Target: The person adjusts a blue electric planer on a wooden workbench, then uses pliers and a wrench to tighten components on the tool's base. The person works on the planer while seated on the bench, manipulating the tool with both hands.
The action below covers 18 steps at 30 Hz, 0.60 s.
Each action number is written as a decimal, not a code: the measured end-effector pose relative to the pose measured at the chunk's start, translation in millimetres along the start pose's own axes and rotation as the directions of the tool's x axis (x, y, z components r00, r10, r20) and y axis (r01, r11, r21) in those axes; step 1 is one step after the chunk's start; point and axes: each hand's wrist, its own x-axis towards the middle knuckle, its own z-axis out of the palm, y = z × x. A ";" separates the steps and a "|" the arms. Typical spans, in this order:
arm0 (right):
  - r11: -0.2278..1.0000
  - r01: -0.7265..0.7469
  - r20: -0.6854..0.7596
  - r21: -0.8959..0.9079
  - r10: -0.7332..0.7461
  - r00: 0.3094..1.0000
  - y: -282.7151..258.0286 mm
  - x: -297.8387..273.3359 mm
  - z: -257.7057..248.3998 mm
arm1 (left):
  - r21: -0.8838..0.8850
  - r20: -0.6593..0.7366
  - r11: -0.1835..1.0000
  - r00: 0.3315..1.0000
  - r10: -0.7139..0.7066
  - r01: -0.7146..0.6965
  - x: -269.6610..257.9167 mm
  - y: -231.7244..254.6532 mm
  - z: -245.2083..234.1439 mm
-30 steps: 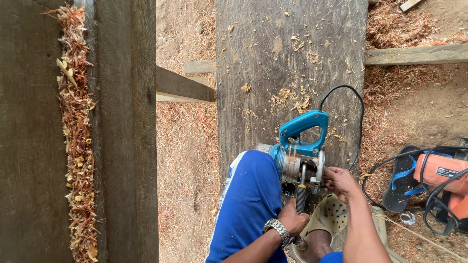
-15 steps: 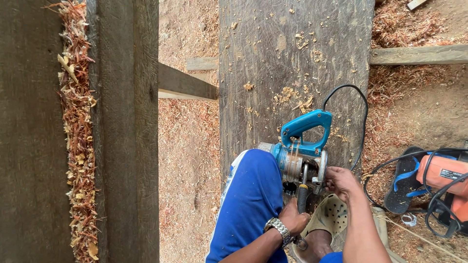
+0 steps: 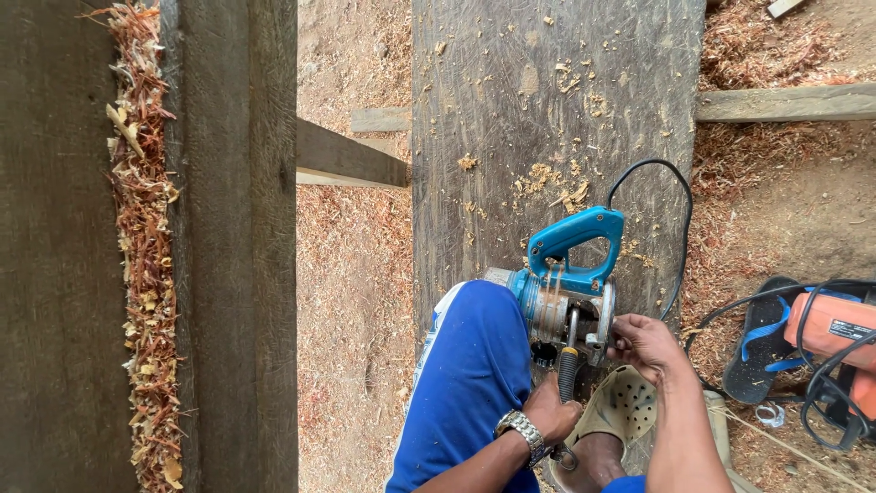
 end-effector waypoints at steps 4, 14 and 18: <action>1.000 0.002 0.016 -0.013 -0.001 1.000 -1.8 -3.4 -2.4 | 0.007 0.006 1.000 1.000 -0.010 0.010 0.6 0.7 1.8; 1.000 0.018 0.059 0.003 -0.018 0.998 -10.5 -20.3 4.8 | 0.075 -0.041 0.997 0.999 -0.013 0.016 16.7 -16.0 15.2; 0.998 0.029 -0.018 0.050 -0.028 0.999 -22.0 -29.1 -6.4 | 0.092 -0.045 0.995 0.999 -0.027 0.031 11.9 -7.9 10.6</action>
